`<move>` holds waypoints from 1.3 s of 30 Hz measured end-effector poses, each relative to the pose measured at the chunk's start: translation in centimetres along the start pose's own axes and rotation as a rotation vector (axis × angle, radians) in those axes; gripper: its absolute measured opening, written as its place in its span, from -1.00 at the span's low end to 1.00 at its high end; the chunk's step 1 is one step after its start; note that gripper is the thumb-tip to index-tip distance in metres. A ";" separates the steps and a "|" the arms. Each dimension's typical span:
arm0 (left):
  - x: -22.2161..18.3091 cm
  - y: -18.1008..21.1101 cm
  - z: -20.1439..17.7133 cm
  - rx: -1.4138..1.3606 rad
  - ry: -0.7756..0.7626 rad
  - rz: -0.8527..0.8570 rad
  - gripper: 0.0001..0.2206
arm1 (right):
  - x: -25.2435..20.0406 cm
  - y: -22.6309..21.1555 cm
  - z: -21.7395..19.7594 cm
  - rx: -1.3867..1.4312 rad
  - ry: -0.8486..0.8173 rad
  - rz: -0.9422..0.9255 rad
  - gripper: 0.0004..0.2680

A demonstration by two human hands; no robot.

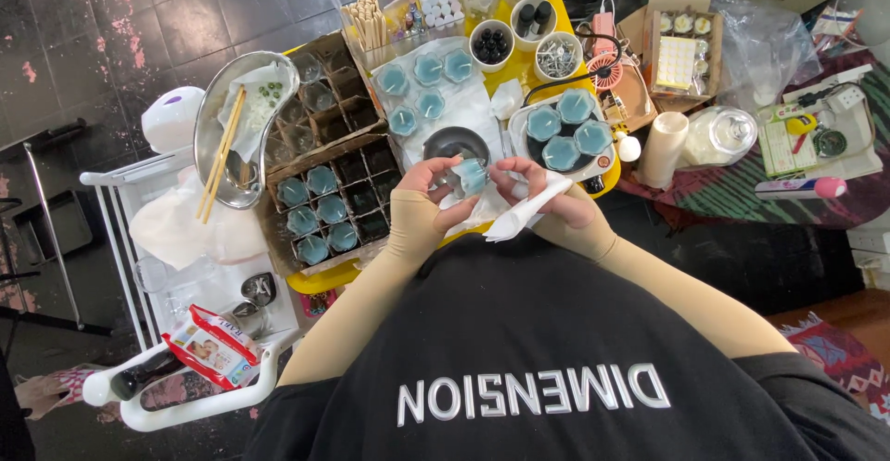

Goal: Cleaning small blue candle jars with a cloth and placing black beads inside them using tweezers.

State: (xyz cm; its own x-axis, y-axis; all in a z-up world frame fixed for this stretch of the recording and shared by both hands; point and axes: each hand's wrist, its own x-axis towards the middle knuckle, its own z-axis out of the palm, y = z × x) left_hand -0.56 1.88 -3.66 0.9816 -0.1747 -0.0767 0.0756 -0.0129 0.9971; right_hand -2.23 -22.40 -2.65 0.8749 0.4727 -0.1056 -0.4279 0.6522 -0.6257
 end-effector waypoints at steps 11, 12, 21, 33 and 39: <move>-1.0 1.4 0.3 0.277 -0.031 0.144 -0.51 | -0.2 0.1 0.9 -1.259 -0.070 -0.525 -0.84; -1.1 1.3 0.3 0.300 -0.027 0.170 -0.51 | -0.3 0.1 1.2 -1.132 -0.074 -0.480 -0.83; -1.6 1.6 0.0 0.373 0.034 0.187 -0.52 | -1.1 2.1 0.3 -0.041 -0.067 -0.111 -0.89; -0.9 -1.7 -0.5 -0.403 -0.007 -0.136 -0.55 | -0.7 2.3 0.4 0.072 0.030 -0.099 -0.88; -0.9 0.3 -0.2 -0.104 -0.023 -0.035 -0.52 | -0.6 2.3 -0.4 0.042 -0.061 -0.066 -0.88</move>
State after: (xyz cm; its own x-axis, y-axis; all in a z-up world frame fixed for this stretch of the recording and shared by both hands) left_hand -1.40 2.24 -3.32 0.9740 -0.1981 -0.1099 0.1284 0.0827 0.9883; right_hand -3.63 -21.43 -4.31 0.8865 0.4623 -0.0174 -0.3802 0.7065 -0.5970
